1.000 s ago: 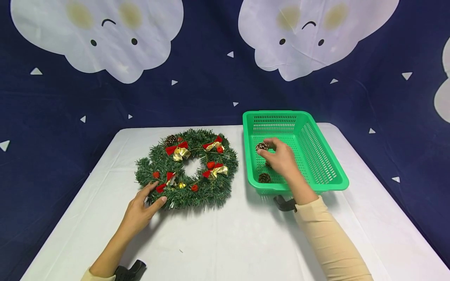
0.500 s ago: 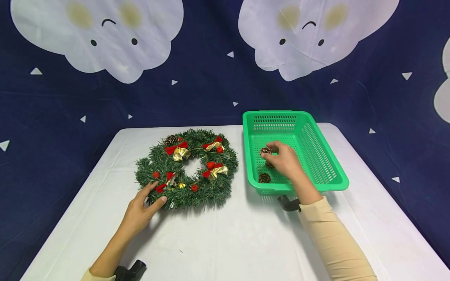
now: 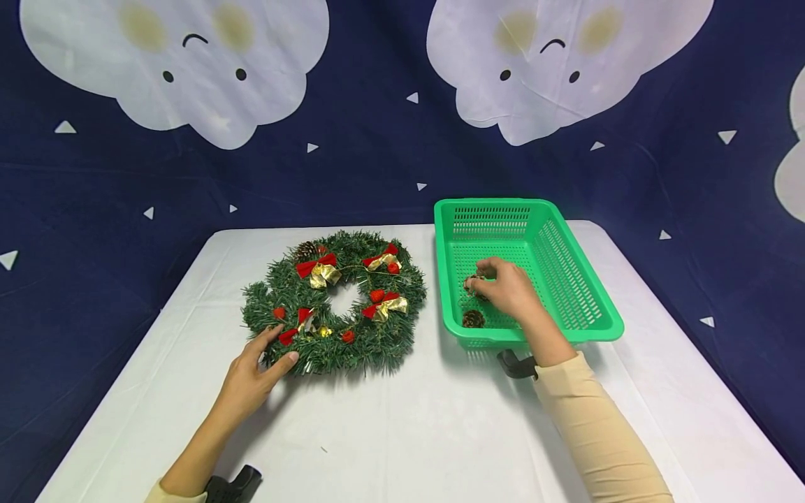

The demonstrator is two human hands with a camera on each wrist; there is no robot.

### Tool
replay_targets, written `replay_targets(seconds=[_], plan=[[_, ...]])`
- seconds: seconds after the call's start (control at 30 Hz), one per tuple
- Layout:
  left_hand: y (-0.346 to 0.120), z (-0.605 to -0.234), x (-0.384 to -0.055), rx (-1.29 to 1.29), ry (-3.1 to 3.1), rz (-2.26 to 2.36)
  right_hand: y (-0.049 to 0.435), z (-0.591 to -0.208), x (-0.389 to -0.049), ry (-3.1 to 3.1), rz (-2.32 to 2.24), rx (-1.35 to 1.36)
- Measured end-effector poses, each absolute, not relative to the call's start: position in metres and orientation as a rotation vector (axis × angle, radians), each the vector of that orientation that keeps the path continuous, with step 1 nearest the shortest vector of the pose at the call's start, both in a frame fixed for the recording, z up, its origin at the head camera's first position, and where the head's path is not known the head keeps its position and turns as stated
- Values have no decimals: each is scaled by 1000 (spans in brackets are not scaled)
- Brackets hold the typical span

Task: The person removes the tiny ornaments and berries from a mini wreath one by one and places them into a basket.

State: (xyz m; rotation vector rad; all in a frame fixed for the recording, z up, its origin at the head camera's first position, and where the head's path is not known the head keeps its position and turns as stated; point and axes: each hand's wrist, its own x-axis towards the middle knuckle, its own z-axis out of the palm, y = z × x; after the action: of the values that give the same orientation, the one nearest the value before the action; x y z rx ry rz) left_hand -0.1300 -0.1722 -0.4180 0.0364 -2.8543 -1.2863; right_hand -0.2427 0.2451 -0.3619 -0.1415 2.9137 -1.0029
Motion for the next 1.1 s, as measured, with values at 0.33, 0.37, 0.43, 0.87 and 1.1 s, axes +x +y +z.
replay_targets(seconds=[0.33, 0.37, 0.43, 0.87, 1.1], plan=[[-172, -418, -130, 44, -2858, -1292, 245, -361, -241, 2959, -1023, -167], [-172, -418, -130, 45, -2857, -1293, 244, -360, -241, 2960, -1025, -165], [-172, -418, -130, 45, -2856, -1292, 243, -359, -240, 2964, -1032, -161], [-172, -419, -131, 36, -2853, -1286, 213, -345, -235, 2966, -1157, -274], [-172, -419, -130, 39, -2852, -1283, 193, -337, -234, 2929, -1189, -300]])
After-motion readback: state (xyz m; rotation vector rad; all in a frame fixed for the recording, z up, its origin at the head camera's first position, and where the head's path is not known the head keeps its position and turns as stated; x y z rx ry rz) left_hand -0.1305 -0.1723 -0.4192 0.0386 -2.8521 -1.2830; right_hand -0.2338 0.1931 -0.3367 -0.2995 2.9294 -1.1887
